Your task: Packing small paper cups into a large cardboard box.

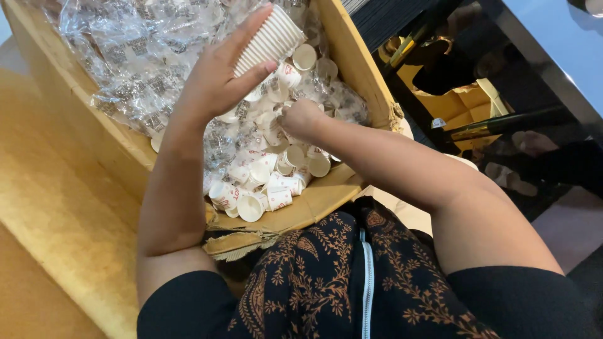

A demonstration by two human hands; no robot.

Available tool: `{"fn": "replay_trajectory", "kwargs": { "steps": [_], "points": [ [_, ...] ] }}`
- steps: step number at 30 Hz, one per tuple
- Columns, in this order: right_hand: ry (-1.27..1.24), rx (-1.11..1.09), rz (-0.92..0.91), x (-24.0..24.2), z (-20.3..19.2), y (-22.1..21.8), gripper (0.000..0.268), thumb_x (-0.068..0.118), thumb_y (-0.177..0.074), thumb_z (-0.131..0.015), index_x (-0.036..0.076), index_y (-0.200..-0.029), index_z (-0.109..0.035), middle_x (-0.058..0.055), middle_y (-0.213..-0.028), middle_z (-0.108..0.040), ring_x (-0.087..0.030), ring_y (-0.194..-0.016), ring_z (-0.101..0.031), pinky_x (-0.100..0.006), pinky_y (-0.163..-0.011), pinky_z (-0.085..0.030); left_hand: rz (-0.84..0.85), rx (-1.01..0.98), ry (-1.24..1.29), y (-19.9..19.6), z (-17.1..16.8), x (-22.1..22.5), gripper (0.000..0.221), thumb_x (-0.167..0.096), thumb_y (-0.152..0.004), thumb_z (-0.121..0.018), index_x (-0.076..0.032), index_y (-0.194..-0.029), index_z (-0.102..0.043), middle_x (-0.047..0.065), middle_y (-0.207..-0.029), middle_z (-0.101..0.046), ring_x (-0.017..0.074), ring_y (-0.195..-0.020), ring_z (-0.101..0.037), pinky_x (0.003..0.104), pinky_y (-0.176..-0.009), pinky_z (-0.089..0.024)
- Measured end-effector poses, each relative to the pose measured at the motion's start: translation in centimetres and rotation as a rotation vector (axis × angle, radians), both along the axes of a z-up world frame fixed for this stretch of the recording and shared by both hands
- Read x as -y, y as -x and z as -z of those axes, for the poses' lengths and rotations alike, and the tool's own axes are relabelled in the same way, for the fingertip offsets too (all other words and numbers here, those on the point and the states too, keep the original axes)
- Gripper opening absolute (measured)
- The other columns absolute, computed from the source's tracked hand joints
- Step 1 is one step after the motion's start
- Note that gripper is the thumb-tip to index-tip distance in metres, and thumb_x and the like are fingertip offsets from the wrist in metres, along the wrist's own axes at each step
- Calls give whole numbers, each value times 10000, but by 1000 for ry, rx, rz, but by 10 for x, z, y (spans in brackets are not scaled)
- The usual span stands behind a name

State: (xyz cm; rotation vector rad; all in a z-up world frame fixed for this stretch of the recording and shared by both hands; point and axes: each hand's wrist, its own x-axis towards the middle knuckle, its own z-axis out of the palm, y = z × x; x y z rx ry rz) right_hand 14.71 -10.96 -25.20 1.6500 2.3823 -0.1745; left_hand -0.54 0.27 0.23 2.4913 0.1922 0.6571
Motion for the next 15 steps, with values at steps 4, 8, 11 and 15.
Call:
{"fn": "replay_trajectory", "kwargs": {
  "steps": [4,8,11,15],
  "points": [
    [277,37,63,3,-132,-7,373,276,-812,-709,103,-1142,-725,-115,-1038,-746,-301,-893,-721,-439,-749,-548,-57,-118,106,-2,1,-8,635,-450,-1079,-640,-238,-1606,-356,182,-1432,-668,343,-1053,-741,438,-925,-596],
    [-600,-678,263,-6,-160,-63,295,156,-928,-627,81,-1207,-688,-157,-988,-701,-296,-795,-707,-437,-679,-560,-136,-184,207,5,5,-15,670,-524,-1074,-626,-289,-1640,-355,146,-1353,-718,294,-1075,-767,435,-962,-623],
    [-701,-1431,426,-17,-136,-95,219,73,-1040,-590,82,-1220,-713,-93,-947,-696,-180,-768,-646,-348,-669,-505,-124,-187,211,10,5,-14,674,-513,-1084,-643,-297,-1656,-360,152,-1357,-720,299,-1154,-753,447,-1010,-603],
    [33,-1943,442,-1,-190,-85,311,69,-959,-755,152,-1224,-614,44,-954,-620,-32,-729,-504,-224,-589,-352,58,-219,321,8,-6,-8,684,-467,-1040,-660,-287,-1632,-369,182,-1471,-635,327,-1250,-662,439,-1059,-521]
  ]
}}
